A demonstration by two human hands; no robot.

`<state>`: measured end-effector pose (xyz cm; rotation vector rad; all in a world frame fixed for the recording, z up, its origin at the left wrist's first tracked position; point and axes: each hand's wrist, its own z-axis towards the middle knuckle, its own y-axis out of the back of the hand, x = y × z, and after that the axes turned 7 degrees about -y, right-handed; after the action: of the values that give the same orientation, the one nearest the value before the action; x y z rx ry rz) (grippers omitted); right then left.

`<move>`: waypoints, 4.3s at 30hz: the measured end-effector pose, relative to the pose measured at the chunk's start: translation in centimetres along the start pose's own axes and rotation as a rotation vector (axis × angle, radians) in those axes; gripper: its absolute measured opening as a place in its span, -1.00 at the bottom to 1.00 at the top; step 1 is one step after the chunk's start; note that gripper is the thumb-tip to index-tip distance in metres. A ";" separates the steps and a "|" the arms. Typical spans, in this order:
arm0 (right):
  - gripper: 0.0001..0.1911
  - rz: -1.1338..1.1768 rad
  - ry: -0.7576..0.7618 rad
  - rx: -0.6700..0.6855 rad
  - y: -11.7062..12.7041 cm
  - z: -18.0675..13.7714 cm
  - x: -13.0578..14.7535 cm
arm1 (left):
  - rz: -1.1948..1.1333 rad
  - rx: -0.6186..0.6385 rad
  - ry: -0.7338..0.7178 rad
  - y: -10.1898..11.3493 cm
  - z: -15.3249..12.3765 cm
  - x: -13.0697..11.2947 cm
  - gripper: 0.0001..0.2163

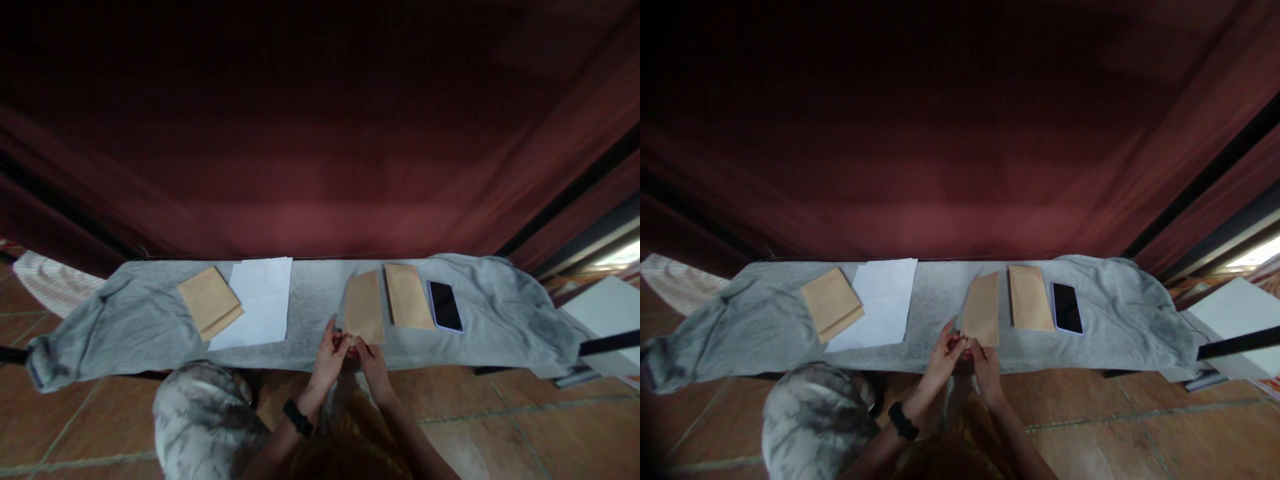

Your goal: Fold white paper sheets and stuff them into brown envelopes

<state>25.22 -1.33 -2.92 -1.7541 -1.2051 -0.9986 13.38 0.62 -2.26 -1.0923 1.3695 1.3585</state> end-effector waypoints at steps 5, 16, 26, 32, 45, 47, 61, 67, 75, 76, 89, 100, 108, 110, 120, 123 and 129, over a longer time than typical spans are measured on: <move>-0.48 0.264 -0.143 0.111 -0.4 -0.7 0.3 | -0.230 0.043 0.165 -0.4 0.1 1.1 -0.32; -0.58 0.293 -0.556 0.277 2.4 -0.6 0.5 | 0.146 -0.022 0.117 1.4 0.3 0.3 -0.50; -0.53 -0.171 -0.064 0.246 2.9 -1.0 0.0 | 0.455 0.103 0.087 1.3 0.3 -0.2 -0.48; -0.53 -0.997 0.711 0.045 3.1 0.2 -0.1 | 0.552 0.135 0.080 1.3 0.3 -0.6 -0.44; -0.51 -1.454 0.833 -0.002 3.5 1.8 -0.3 | -0.187 0.067 0.247 0.6 0.9 1.3 -0.47; -0.49 -1.438 0.842 0.039 3.9 1.8 0.1 | -0.296 0.042 0.274 0.7 0.7 1.3 -0.43; -0.49 -1.338 0.882 0.123 5.0 3.1 0.5 | -0.220 -0.017 0.223 0.3 1.1 1.2 -0.42; -0.50 -1.339 0.869 0.141 5.6 3.2 0.8 | 0.054 0.111 0.217 0.8 1.4 0.7 -0.55; -0.52 -1.256 0.832 0.117 5.5 3.0 0.6 | 0.771 0.223 0.074 1.4 1.3 -1.7 -0.62; -0.51 -1.236 0.839 0.119 5.7 3.0 0.5 | 0.785 0.237 0.066 1.3 1.3 -1.8 -0.63; -0.38 -1.285 0.984 0.247 7.3 4.0 0.9 | 0.967 0.331 -0.576 1.7 0.2 -0.2 -0.63; -0.47 -1.254 0.879 0.221 7.4 2.7 0.7 | 0.881 0.363 -0.518 0.8 1.9 -1.1 -0.73; -0.64 -1.043 0.835 0.089 6.7 3.3 -0.3 | 0.934 0.368 -0.519 -3.0 9.1 -0.1 -0.55; -0.67 -1.018 0.825 0.071 6.5 3.4 -0.2 | 0.955 0.363 -0.517 -3.7 10.7 0.2 -0.53; -0.65 -1.030 0.787 0.026 6.1 2.9 0.5 | 0.991 0.342 -0.479 -6.0 15.5 0.0 -0.45; -0.62 -1.070 0.792 0.014 6.1 3.1 0.2 | 1.010 0.347 -0.497 -6.2 16.2 0.4 -0.46; -0.63 -1.074 0.799 -0.078 5.7 3.3 0.0 | 1.036 0.418 -0.657 -5.1 14.4 1.8 -0.50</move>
<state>31.20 0.18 -5.11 -0.4690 -1.5102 -2.0908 18.09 15.00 -5.08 0.4402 1.6193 1.7644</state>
